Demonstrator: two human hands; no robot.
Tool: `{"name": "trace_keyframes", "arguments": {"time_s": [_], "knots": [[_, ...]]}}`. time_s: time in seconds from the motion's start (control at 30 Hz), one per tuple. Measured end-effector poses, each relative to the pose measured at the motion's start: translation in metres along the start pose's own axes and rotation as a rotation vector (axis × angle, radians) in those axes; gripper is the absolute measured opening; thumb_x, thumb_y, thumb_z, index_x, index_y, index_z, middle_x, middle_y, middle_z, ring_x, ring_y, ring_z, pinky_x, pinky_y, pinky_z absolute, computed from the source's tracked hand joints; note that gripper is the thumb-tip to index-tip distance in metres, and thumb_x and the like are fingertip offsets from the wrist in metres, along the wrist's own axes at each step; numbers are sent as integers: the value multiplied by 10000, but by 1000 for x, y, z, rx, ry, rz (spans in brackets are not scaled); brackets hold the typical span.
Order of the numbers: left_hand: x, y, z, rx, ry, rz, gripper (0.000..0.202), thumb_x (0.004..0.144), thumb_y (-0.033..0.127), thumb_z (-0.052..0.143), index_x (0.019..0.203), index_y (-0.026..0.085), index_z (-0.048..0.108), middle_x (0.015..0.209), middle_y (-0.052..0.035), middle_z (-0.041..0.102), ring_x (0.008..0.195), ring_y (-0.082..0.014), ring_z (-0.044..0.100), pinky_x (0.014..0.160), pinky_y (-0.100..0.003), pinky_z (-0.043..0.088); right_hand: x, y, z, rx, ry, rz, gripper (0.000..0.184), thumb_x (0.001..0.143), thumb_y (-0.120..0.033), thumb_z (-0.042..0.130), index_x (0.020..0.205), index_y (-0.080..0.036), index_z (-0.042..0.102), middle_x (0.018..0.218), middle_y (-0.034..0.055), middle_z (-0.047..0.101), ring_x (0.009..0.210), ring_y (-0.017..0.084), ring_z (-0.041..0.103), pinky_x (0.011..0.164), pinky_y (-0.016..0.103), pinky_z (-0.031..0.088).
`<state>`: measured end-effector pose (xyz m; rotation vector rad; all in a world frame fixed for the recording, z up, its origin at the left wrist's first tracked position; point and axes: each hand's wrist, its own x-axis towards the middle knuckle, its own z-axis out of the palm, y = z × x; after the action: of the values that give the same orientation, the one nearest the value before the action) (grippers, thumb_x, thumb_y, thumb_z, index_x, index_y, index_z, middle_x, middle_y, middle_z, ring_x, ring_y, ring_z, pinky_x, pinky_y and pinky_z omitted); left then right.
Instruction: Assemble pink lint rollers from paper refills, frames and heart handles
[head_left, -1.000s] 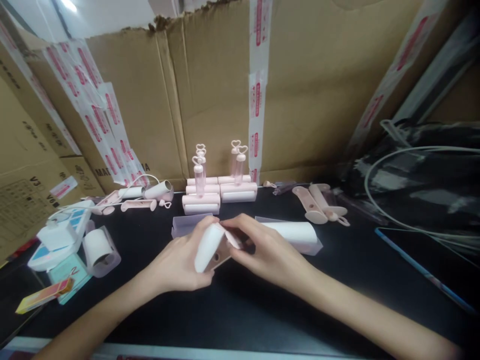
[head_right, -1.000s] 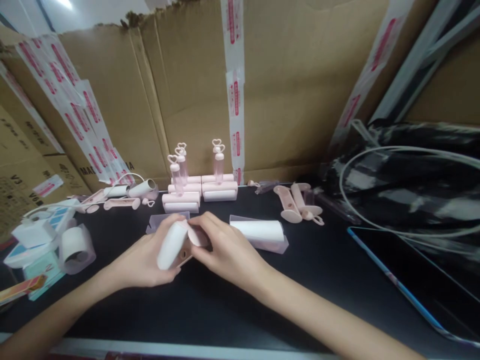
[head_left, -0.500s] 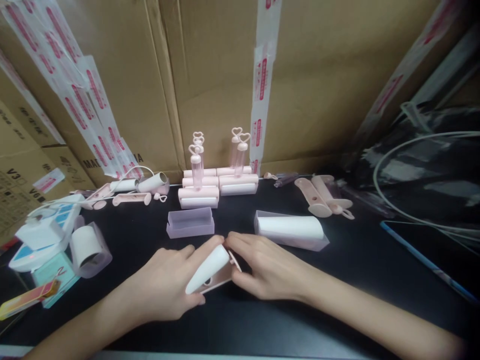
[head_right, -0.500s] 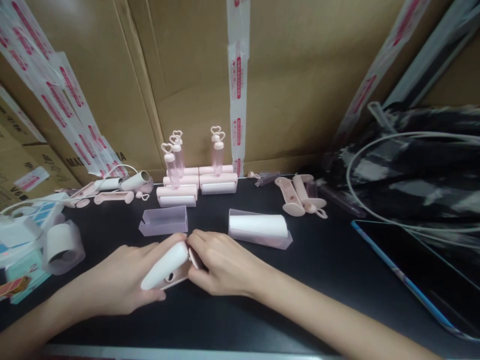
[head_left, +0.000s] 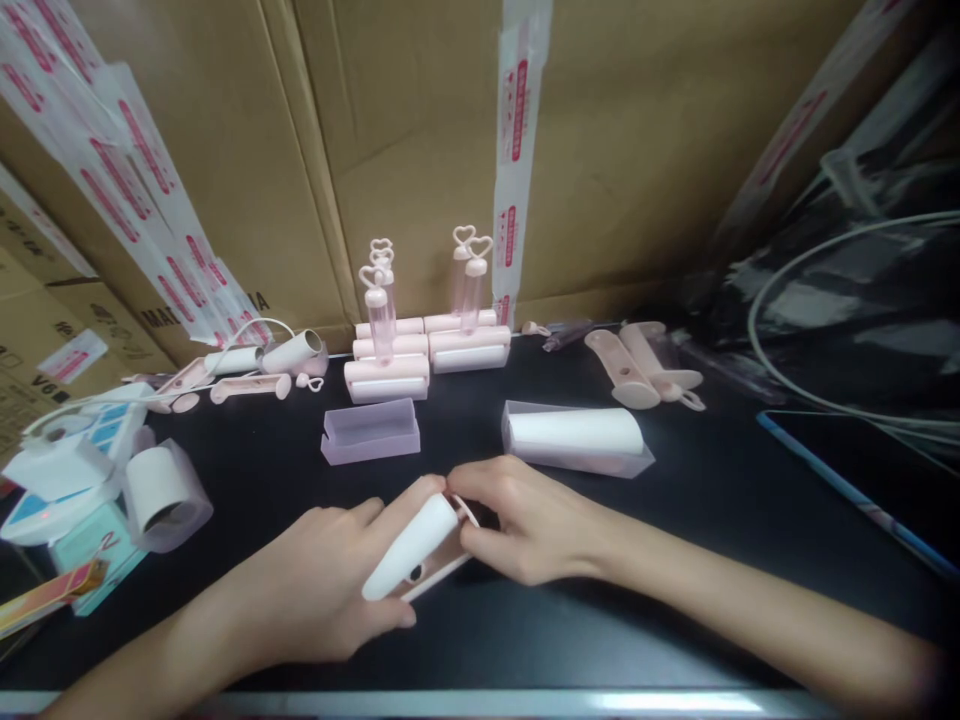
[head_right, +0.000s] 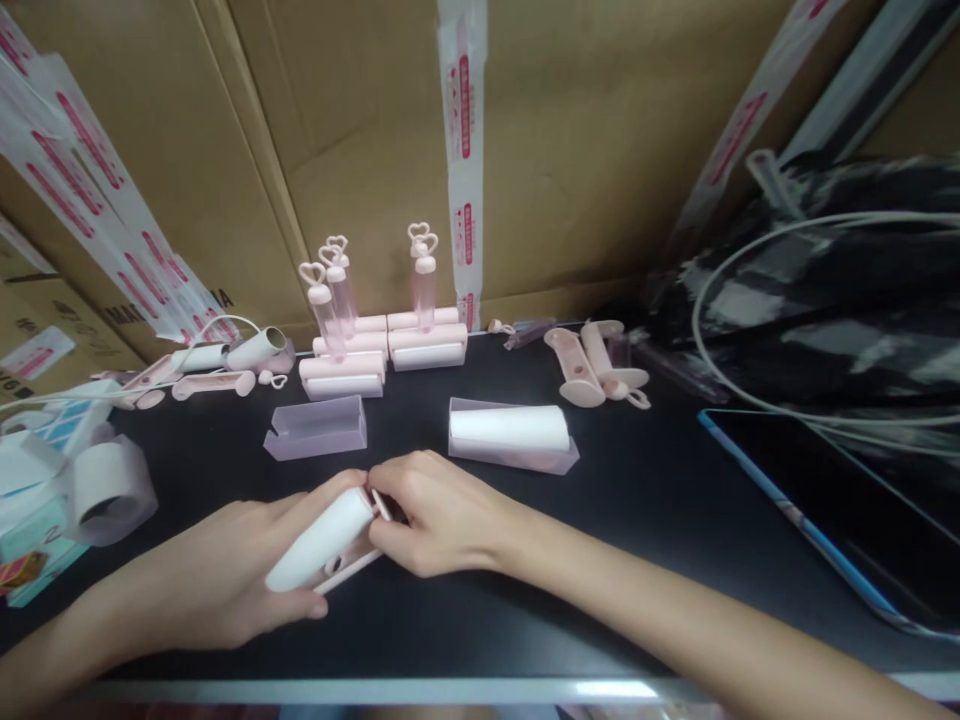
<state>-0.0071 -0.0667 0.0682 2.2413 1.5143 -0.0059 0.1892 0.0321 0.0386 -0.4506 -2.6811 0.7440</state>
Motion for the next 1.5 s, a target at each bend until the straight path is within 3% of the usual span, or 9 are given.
{"name": "trace_keyframes", "arguments": {"time_s": [0.1, 0.17, 0.33, 0.6, 0.77, 0.9, 1.03, 1.3, 1.5], "knots": [[5, -5, 4, 61, 105, -9, 787, 770, 280, 555, 1433, 339, 135, 1177, -61, 608, 898, -262, 658, 712, -287, 453, 0, -5, 0, 122, 49, 183, 43, 677, -134, 480, 671, -176, 477, 596, -24, 516, 517, 104, 468, 490, 221, 354], [11, -8, 7, 95, 214, -45, 834, 755, 260, 550, 1446, 332, 88, 1159, -69, 622, 823, -257, 677, 649, -273, 448, -1, -11, 0, 267, 95, 258, 256, 686, -136, 507, 937, -164, 547, 741, -8, 602, 629, 132, 563, 559, 228, 432], [27, -17, 14, -39, 427, -60, 1027, 696, 285, 625, 1454, 252, -68, 842, -23, 697, 626, -240, 677, 519, -245, 426, -3, -10, 9, 648, 270, 229, 864, 688, -187, 645, 1393, -250, 150, 1334, 106, 413, 1017, 188, 578, 839, 323, 493], [31, -18, 17, -468, 580, 20, 1113, 712, 264, 672, 1428, 246, -181, 841, 3, 669, 649, -170, 651, 658, -296, 522, 8, 2, 22, 962, 271, 138, 440, 760, -301, 678, 1118, -188, 449, 1140, 82, 562, 1026, 187, 574, 945, 380, 451], [32, -28, 8, -464, 546, 182, 1304, 631, 360, 765, 1375, 239, -300, 1260, -125, 529, 1107, -260, 560, 962, -434, 430, 9, -1, 20, 876, 389, 180, 229, 794, -348, 650, 898, -191, 520, 936, 21, 624, 897, 167, 612, 822, 308, 500], [30, -68, -21, -85, 513, 89, 948, 599, 481, 758, 1386, 243, 286, 1298, -123, 469, 1226, -337, 409, 1028, -512, 329, 9, 5, 0, 747, 577, 162, 233, 825, -389, 605, 936, -202, 520, 934, 24, 645, 915, 178, 611, 773, 285, 501], [31, -92, -33, -119, 399, -74, 792, 653, 446, 711, 1331, 209, 378, 1255, -119, 501, 1111, -308, 503, 957, -495, 405, 6, 8, -26, 433, 692, 105, 298, 851, -378, 573, 1090, -201, 571, 1090, 61, 634, 984, 209, 596, 824, 320, 486], [48, -50, 27, -606, 328, 96, 723, 633, 372, 756, 1244, 176, 422, 1174, -96, 574, 1072, -267, 550, 970, -451, 417, -5, -4, -36, 95, 459, -35, 269, 863, -341, 565, 1084, -189, 580, 1035, 62, 643, 958, 190, 605, 844, 305, 472], [58, -55, 46, -736, 337, 118, 629, 621, 287, 761, 1136, 167, 420, 1076, -55, 577, 1005, -232, 556, 893, -368, 450, -6, -6, -31, -34, 235, -13, 229, 881, -360, 536, 1008, -185, 611, 1005, 62, 663, 932, 195, 606, 825, 311, 449]]}}
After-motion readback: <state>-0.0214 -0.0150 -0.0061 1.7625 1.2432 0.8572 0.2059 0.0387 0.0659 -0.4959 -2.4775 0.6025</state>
